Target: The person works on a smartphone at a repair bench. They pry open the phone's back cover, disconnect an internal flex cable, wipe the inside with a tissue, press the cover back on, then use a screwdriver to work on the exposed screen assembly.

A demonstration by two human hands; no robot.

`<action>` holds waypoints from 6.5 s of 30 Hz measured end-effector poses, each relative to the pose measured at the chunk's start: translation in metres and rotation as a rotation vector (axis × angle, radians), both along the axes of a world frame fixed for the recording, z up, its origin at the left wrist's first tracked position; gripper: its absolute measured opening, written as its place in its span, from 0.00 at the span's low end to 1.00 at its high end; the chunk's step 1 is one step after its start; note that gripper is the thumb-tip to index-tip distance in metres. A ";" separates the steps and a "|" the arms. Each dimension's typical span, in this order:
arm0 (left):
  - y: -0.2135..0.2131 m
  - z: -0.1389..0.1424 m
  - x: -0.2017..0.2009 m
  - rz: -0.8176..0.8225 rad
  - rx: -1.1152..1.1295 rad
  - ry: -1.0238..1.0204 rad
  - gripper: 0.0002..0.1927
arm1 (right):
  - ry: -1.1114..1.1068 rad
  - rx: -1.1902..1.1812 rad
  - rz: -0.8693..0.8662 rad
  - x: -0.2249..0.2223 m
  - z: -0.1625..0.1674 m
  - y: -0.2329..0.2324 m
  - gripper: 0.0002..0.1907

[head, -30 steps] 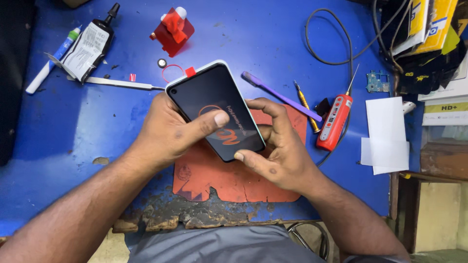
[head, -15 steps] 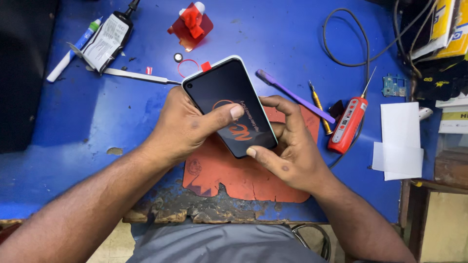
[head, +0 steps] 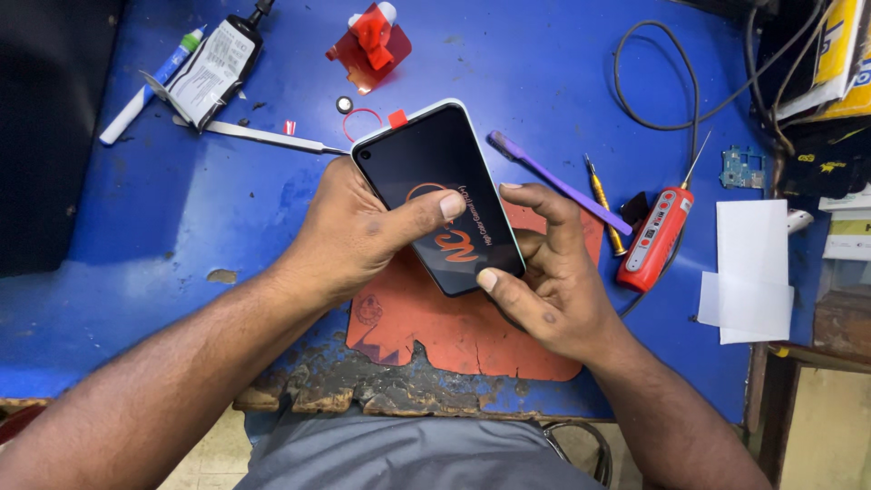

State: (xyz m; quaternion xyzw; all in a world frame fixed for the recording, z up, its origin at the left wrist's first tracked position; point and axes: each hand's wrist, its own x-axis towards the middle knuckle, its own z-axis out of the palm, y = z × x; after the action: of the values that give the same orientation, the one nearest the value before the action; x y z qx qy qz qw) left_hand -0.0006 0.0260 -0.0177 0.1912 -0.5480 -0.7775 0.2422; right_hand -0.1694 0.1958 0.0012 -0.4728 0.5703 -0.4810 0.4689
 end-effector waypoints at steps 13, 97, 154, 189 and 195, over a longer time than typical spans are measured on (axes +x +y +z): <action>0.000 -0.002 -0.001 0.001 0.023 0.003 0.09 | -0.010 0.028 0.010 0.002 0.000 -0.008 0.41; -0.005 0.001 -0.002 0.330 -0.085 0.063 0.11 | 0.591 0.060 -0.272 -0.013 0.025 -0.002 0.15; 0.017 -0.011 -0.003 0.120 0.176 0.152 0.10 | 0.079 0.142 -0.213 -0.006 -0.023 0.004 0.04; 0.013 -0.007 -0.003 0.112 0.126 0.042 0.08 | 0.023 0.091 -0.272 -0.019 -0.003 0.000 0.08; 0.015 -0.005 -0.002 0.093 0.097 0.019 0.09 | -0.022 0.111 -0.274 -0.017 -0.001 0.000 0.10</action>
State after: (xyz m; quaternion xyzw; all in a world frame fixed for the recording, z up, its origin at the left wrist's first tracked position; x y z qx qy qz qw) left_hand -0.0025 0.0407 -0.0232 0.2205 -0.4977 -0.7930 0.2737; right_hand -0.1866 0.1954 0.0003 -0.3587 0.6499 -0.5134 0.4306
